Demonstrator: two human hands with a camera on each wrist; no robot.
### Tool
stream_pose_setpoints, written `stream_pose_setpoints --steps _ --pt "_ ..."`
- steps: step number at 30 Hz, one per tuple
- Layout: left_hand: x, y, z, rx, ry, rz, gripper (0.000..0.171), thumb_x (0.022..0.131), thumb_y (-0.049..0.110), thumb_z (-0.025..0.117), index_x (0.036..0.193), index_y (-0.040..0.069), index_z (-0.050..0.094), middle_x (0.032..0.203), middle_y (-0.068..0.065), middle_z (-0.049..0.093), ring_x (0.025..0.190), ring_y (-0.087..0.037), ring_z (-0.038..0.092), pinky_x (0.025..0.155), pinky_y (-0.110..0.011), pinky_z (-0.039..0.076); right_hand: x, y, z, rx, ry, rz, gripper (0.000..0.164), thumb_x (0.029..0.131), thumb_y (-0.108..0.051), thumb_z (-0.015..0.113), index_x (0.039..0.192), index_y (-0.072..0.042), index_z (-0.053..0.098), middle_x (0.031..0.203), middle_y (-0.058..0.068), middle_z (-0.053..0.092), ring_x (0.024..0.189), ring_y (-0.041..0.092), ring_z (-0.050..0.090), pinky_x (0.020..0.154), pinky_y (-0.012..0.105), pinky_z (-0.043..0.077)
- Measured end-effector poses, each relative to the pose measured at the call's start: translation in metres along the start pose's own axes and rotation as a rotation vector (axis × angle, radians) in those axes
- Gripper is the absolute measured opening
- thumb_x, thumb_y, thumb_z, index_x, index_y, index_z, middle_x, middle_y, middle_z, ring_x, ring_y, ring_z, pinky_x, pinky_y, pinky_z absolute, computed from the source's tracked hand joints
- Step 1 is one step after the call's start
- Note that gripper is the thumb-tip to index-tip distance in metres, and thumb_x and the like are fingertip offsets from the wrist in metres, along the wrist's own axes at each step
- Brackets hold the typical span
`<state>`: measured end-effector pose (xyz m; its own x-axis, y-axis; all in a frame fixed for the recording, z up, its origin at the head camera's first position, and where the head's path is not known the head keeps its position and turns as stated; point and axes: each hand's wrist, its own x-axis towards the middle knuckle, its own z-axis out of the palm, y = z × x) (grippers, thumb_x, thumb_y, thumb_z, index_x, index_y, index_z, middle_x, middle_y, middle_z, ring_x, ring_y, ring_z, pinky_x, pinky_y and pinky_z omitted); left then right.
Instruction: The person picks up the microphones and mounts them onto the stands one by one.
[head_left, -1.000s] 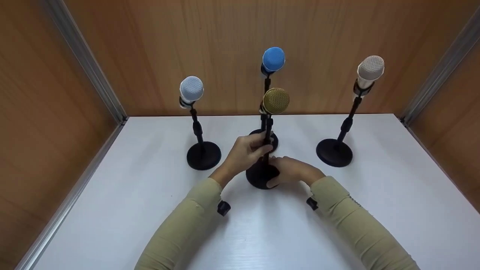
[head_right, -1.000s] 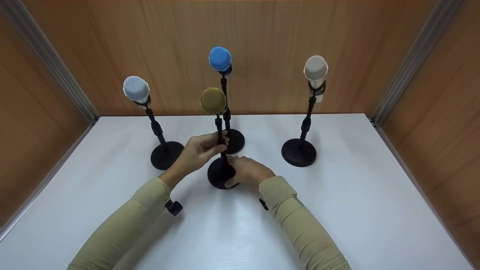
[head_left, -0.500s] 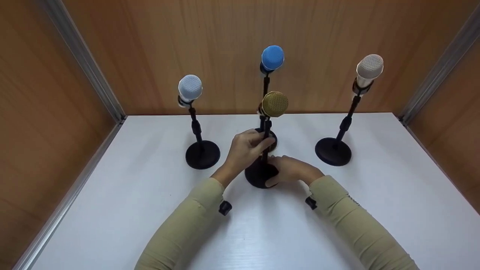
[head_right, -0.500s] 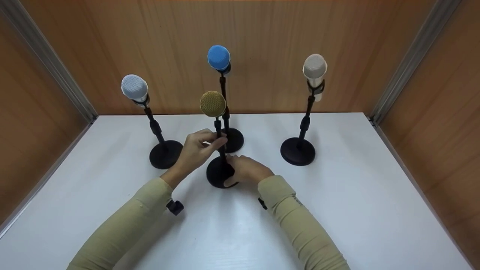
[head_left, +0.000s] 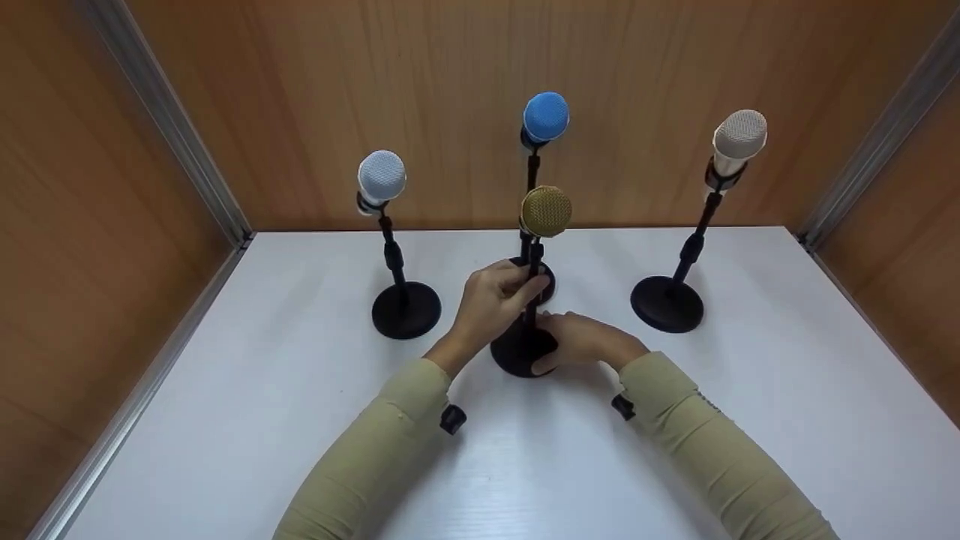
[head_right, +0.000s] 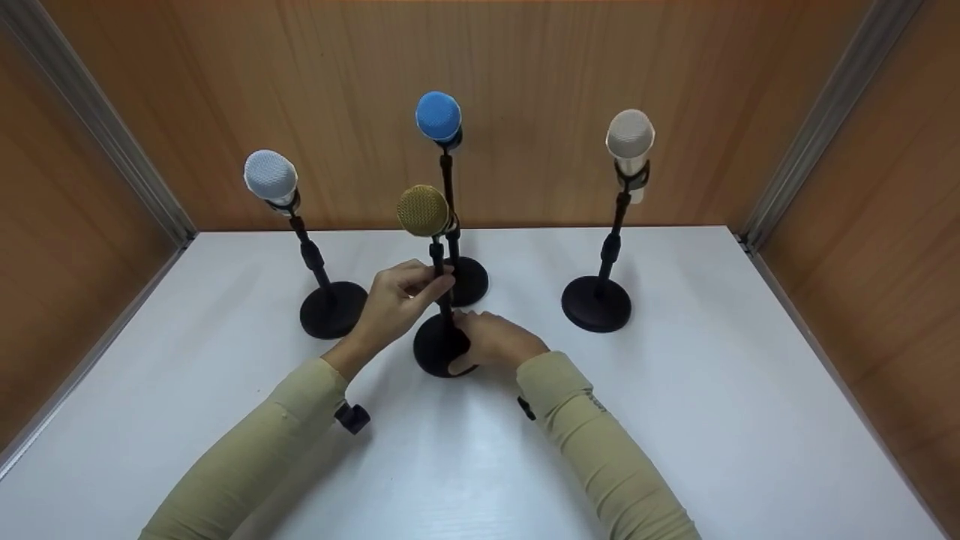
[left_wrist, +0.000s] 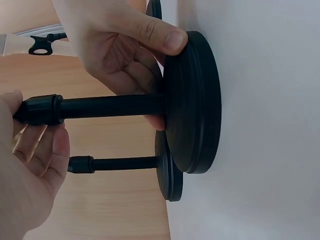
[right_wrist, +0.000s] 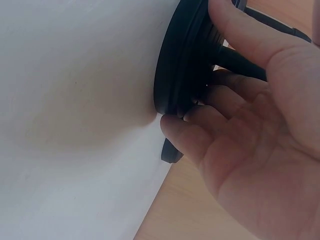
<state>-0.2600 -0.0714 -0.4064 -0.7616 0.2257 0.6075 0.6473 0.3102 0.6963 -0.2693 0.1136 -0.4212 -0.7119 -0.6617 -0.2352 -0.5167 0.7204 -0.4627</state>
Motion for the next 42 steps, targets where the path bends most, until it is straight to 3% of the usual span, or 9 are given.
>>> stream_pose_setpoints --steps 10,18,22,25,32,38,42 --pt "-0.004 -0.001 0.003 0.018 0.032 -0.007 0.026 0.099 0.03 0.068 0.106 0.007 0.079 0.092 0.001 0.071 0.085 -0.009 0.066 0.074 -0.026 0.056 0.001 0.001 0.001 -0.01 -0.004 0.008 0.074 0.089 -0.029 0.079 0.149 -0.002 0.046 0.147 0.015 0.052 0.135 0.029 0.05 0.12 0.054 0.023" --pt "0.0 0.003 0.001 -0.024 0.041 0.029 0.023 0.1 0.025 0.067 0.101 0.005 0.079 0.092 -0.001 0.073 0.08 -0.008 0.064 0.07 -0.026 0.055 -0.001 0.0 0.0 0.009 -0.003 0.031 0.078 0.088 -0.033 0.08 0.153 -0.007 0.043 0.149 0.013 0.051 0.135 0.033 0.048 0.115 0.053 0.031" --pt "0.005 0.007 0.0 -0.077 0.045 0.057 0.022 0.102 0.023 0.064 0.101 0.007 0.078 0.083 -0.003 0.073 0.068 -0.013 0.062 0.062 -0.026 0.052 -0.002 -0.002 0.0 0.016 0.001 0.032 0.083 0.089 -0.033 0.079 0.156 -0.008 0.037 0.155 0.015 0.043 0.141 0.033 0.042 0.12 0.053 0.021" --pt "0.009 0.012 0.0 -0.117 0.057 0.069 0.02 0.102 0.022 0.064 0.102 0.007 0.078 0.083 -0.002 0.075 0.068 -0.018 0.068 0.062 -0.027 0.055 -0.003 -0.001 0.001 0.013 0.001 0.033 0.084 0.089 -0.033 0.079 0.157 -0.007 0.036 0.157 0.015 0.04 0.143 0.033 0.04 0.121 0.052 0.018" --pt "0.016 0.024 -0.003 -0.163 0.089 0.037 0.019 0.101 0.019 0.066 0.107 0.005 0.077 0.091 -0.001 0.077 0.081 -0.016 0.074 0.072 -0.03 0.059 -0.001 0.0 0.0 0.026 -0.017 0.079 0.084 0.089 -0.036 0.079 0.157 -0.007 0.037 0.158 0.015 0.04 0.144 0.038 0.036 0.12 0.054 0.023" --pt "0.018 0.033 -0.006 -0.17 0.101 0.006 0.019 0.1 0.019 0.067 0.108 0.004 0.077 0.085 0.0 0.075 0.074 -0.014 0.069 0.069 -0.03 0.057 -0.002 0.001 -0.001 0.02 -0.031 0.083 0.085 0.09 -0.038 0.078 0.157 -0.007 0.037 0.158 0.017 0.039 0.144 0.038 0.037 0.118 0.053 0.025" --pt "0.019 0.035 -0.007 -0.173 0.105 0.007 0.019 0.1 0.019 0.067 0.106 0.004 0.077 0.082 0.0 0.074 0.071 -0.019 0.069 0.067 -0.03 0.057 0.0 0.001 0.0 0.012 -0.029 0.067 0.081 0.089 -0.038 0.078 0.154 -0.006 0.042 0.154 0.016 0.045 0.139 0.034 0.044 0.116 0.051 0.031"
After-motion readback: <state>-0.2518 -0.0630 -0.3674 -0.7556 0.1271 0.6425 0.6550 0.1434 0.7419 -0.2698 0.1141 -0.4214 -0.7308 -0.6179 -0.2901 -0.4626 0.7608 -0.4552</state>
